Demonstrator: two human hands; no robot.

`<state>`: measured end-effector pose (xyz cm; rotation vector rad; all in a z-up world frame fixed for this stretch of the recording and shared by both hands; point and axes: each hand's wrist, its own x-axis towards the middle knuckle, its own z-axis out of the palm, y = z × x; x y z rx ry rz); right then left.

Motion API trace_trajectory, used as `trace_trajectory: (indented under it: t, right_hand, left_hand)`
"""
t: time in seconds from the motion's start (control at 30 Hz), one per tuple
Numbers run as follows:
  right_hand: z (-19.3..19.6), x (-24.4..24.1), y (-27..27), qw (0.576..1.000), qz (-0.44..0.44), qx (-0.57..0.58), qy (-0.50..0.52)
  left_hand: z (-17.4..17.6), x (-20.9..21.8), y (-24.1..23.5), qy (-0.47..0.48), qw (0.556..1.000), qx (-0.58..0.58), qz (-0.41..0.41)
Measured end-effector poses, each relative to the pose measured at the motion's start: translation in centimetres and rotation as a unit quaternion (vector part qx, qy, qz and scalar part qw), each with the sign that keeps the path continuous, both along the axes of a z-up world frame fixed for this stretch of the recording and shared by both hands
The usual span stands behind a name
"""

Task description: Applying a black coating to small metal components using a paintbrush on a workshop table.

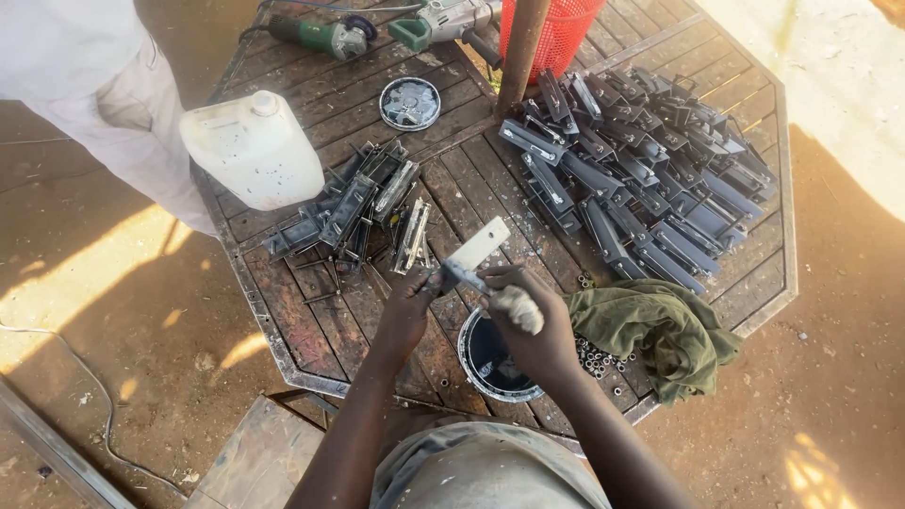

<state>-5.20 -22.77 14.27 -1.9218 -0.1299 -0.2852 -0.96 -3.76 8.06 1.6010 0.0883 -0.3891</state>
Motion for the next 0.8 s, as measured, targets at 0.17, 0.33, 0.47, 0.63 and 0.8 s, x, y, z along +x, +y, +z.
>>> trace_trajectory:
  t: [0.17, 0.33, 0.47, 0.63, 0.8]
  right_hand:
    - [0.2, 1.6, -1.4, 0.99, -0.015, 0.12, 0.074]
    - [0.2, 3.0, -3.8, 0.984, -0.09, 0.125, 0.095]
    - [0.8, 4.0, -5.0, 0.978, -0.189, -0.031, 0.085]
    - [3.5, 5.1, -2.5, 0.953, -0.183, -0.129, 0.204]
    - [5.1, 4.6, -1.1, 0.977, -0.032, 0.029, 0.208]
  left_hand:
    - [0.5, -0.4, 1.7, 0.012, 1.0, 0.008, -0.008]
    - [-2.0, 0.7, 2.9, -0.034, 0.997, 0.054, -0.036]
    - [-3.8, 0.8, 3.1, -0.08, 0.993, 0.079, -0.037]
    - [-2.6, 1.1, 1.2, -0.062, 0.992, 0.094, -0.054]
    - [0.4, -0.2, 0.6, 0.013, 1.0, 0.015, 0.01]
